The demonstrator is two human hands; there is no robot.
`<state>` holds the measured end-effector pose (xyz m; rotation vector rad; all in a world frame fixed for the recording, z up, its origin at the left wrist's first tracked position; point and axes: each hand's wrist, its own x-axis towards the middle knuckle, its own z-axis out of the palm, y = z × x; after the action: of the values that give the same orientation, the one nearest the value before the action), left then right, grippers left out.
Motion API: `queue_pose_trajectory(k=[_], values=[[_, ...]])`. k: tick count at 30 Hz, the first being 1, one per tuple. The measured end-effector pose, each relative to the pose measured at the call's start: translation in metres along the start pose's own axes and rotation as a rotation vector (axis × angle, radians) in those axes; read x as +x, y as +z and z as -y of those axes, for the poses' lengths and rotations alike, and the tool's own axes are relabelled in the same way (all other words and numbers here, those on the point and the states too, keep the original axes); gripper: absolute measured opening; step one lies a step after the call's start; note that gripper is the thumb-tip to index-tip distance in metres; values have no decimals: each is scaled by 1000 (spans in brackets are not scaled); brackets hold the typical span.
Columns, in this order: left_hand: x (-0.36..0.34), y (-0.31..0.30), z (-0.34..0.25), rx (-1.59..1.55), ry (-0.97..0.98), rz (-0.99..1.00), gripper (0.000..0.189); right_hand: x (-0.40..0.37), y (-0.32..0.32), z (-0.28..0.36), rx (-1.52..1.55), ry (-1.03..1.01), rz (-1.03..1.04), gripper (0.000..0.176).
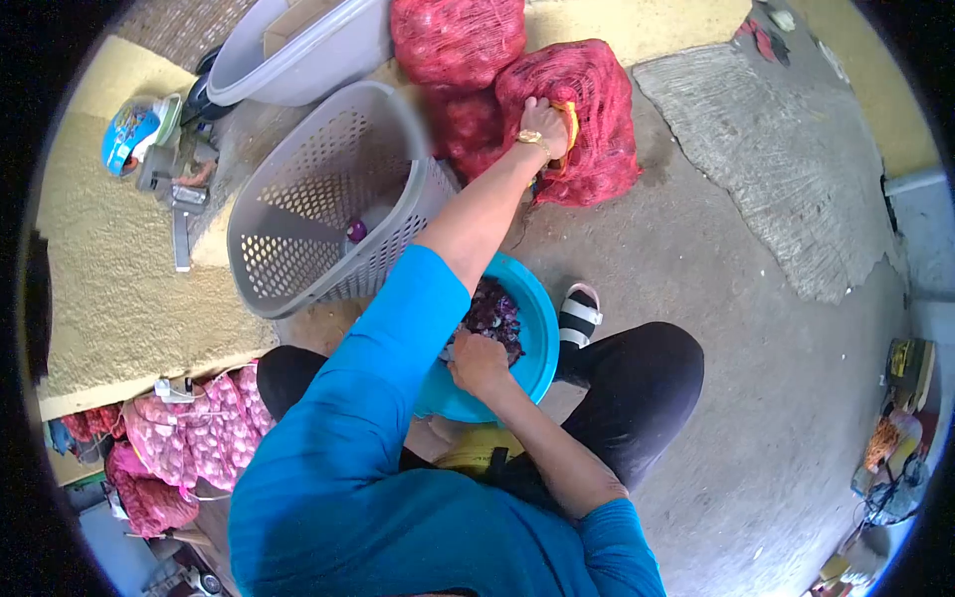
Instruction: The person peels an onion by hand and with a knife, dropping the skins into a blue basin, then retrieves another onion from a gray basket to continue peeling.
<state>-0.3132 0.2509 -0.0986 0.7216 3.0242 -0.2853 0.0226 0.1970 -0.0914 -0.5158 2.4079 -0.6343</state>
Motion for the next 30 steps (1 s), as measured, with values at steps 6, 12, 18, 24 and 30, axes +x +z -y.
queue_pose_trajectory(k=[6, 12, 18, 24, 30], values=[[-14, 14, 18, -84, 145, -168, 14, 3, -6, 6, 0, 32, 2, 45], [-31, 17, 24, -110, 227, -412, 45, -2, -14, 3, 14, 94, -12, 44], [-30, 16, 31, -233, 205, -369, 53, -4, -43, -13, 46, 165, -75, 42], [-12, 21, 32, -138, 251, -209, 29, -21, -95, -28, 699, 290, -374, 33], [-19, 24, 26, -117, 207, -304, 28, -25, -119, 1, 1307, 173, -500, 25]])
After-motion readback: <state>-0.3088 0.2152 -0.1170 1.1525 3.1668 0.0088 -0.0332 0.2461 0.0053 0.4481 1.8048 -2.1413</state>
